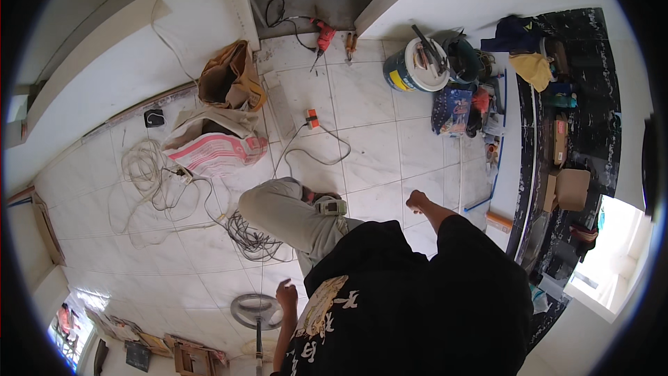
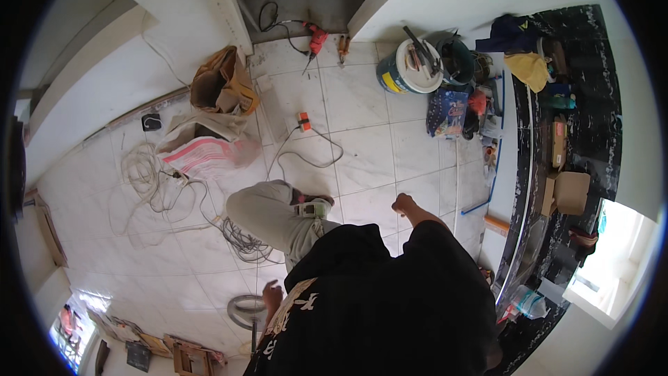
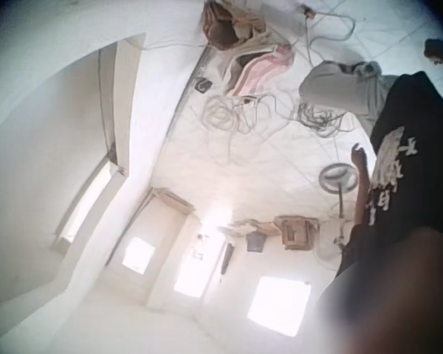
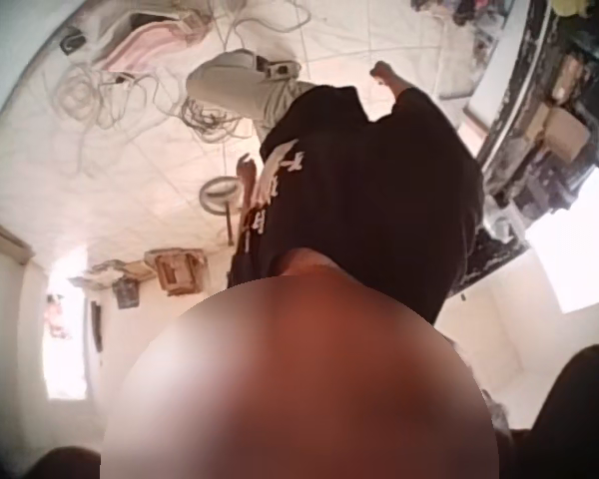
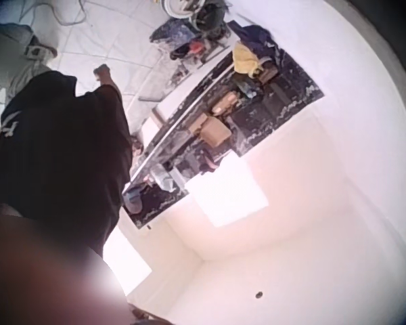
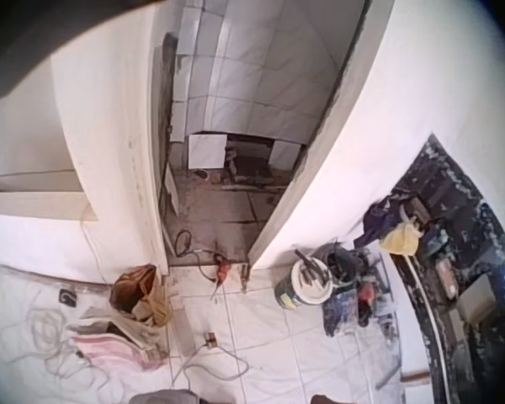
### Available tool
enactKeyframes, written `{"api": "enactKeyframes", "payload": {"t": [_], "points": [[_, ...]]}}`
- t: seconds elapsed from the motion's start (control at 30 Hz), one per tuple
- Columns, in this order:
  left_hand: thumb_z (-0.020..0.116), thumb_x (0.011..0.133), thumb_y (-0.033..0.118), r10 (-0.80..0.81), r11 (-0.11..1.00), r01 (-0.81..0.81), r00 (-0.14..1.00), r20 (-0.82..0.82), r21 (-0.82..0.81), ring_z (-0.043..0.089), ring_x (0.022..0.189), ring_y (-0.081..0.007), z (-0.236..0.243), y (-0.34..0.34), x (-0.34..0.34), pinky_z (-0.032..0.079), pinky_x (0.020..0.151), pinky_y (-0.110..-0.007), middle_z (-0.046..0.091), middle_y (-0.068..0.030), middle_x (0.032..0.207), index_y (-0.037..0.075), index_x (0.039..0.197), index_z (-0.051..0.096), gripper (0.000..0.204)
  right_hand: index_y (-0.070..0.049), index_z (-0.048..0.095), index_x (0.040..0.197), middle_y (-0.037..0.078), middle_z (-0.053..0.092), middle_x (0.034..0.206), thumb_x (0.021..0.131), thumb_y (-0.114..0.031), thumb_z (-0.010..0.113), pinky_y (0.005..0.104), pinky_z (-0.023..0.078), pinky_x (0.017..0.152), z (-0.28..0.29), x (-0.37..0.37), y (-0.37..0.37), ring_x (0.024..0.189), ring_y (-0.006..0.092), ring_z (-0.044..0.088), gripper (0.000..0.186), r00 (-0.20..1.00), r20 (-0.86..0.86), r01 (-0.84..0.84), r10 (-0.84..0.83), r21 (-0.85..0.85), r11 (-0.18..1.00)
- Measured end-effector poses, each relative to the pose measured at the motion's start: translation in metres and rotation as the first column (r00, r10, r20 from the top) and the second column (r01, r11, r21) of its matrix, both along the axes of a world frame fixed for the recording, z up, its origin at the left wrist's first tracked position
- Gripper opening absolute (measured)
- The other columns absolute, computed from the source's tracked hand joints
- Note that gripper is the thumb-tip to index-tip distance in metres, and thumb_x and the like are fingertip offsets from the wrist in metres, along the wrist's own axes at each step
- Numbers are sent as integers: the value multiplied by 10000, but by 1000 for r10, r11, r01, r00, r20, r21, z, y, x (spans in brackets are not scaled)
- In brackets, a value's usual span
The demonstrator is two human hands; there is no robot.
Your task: Drilling a hole in a wall for a bathroom installation.
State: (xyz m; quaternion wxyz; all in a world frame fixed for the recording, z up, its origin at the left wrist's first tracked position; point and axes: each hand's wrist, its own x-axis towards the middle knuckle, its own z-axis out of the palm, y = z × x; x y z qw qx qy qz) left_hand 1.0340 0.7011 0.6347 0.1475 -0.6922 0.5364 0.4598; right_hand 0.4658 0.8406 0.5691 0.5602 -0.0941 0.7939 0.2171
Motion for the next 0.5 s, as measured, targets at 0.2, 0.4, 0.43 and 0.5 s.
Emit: {"api": "enactKeyframes", "payload": {"t": [0.2,0.4,0.43,0.5], "points": [[615,798,117,-71,996,73,996,-55,45,688,804,-301,13,48,5,544,742,-414,723,-179,933,80,1175,700,388,5,711,925,116,737,857,928,-84,510,352,597,517,27,-82,1,669,205,731,220,983,58,179,-174,-97,979],[584,798,105,-184,975,190,981,58,-114,657,941,-379,19,-80,-124,526,828,-462,690,-229,1047,39,1230,647,442,-18,701,968,110,711,809,914,-188,537,360,564,530,9,-203,-89,619,232,697,242,943,119,319,-311,-597,736],[579,798,103,-175,971,186,981,87,-147,651,963,-392,11,-97,-152,523,842,-470,684,-237,1066,32,1240,639,451,-19,701,998,114,709,796,919,-202,556,345,556,521,22,-213,-115,603,222,689,246,710,243,660,-661,-556,504],[569,798,99,-154,964,178,980,129,-200,641,1009,-418,-7,-133,-216,517,870,-486,673,-254,1104,19,1258,621,470,-30,702,1029,116,705,785,926,-206,588,334,549,513,28,-261,-161,598,207,681,234,707,294,652,-643,-622,433]]}}
